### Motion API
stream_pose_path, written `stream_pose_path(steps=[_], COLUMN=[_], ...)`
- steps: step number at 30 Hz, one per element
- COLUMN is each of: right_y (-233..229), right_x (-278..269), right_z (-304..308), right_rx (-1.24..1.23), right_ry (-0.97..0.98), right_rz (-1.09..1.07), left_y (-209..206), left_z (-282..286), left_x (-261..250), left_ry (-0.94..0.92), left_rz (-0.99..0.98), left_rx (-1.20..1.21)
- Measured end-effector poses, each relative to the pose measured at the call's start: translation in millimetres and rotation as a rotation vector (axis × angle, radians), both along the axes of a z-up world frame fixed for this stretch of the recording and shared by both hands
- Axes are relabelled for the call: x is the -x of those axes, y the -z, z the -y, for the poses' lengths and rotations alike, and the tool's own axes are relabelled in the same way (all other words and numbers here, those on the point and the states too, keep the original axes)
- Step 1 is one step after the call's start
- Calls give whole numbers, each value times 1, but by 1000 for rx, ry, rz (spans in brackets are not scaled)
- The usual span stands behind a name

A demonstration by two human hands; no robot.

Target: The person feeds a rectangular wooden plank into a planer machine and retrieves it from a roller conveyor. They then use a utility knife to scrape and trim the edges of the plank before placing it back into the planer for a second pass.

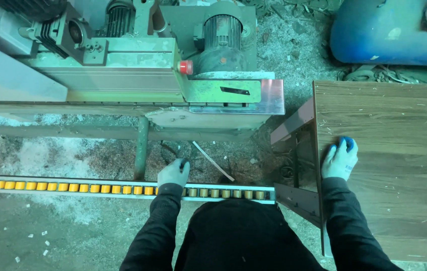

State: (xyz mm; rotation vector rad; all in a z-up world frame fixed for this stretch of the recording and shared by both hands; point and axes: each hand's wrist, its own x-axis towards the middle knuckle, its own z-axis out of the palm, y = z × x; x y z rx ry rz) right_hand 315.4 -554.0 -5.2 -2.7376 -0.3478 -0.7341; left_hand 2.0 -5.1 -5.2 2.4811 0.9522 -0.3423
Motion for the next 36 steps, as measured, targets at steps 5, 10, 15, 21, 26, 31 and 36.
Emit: stream_pose_path(steps=[5,10,15,21,26,31,36], right_y=[-10,-18,-14,-18,-17,-5,9], right_x=[5,11,6,12,8,5,0], right_z=[-6,-16,-17,-16,-15,-12,-5], right_rx=[-48,-78,-94,-23,-58,-64,-69], right_ry=[-72,-43,50,-63,-43,-15,-100], right_rz=[4,-103,-335,-219,-280,-278,-122], left_y=[-1,-2,-29,-10,-9,-14,-9], left_z=[-1,-6,-3,-8,-3,-5,-7], left_x=[-2,-6,-8,-7,-8,-7,-6], left_ry=[7,25,21,38,17,35,30], left_rz=[-45,-125,-162,-192,-190,-180,-156], left_rx=[18,56,95,81,49,69,61])
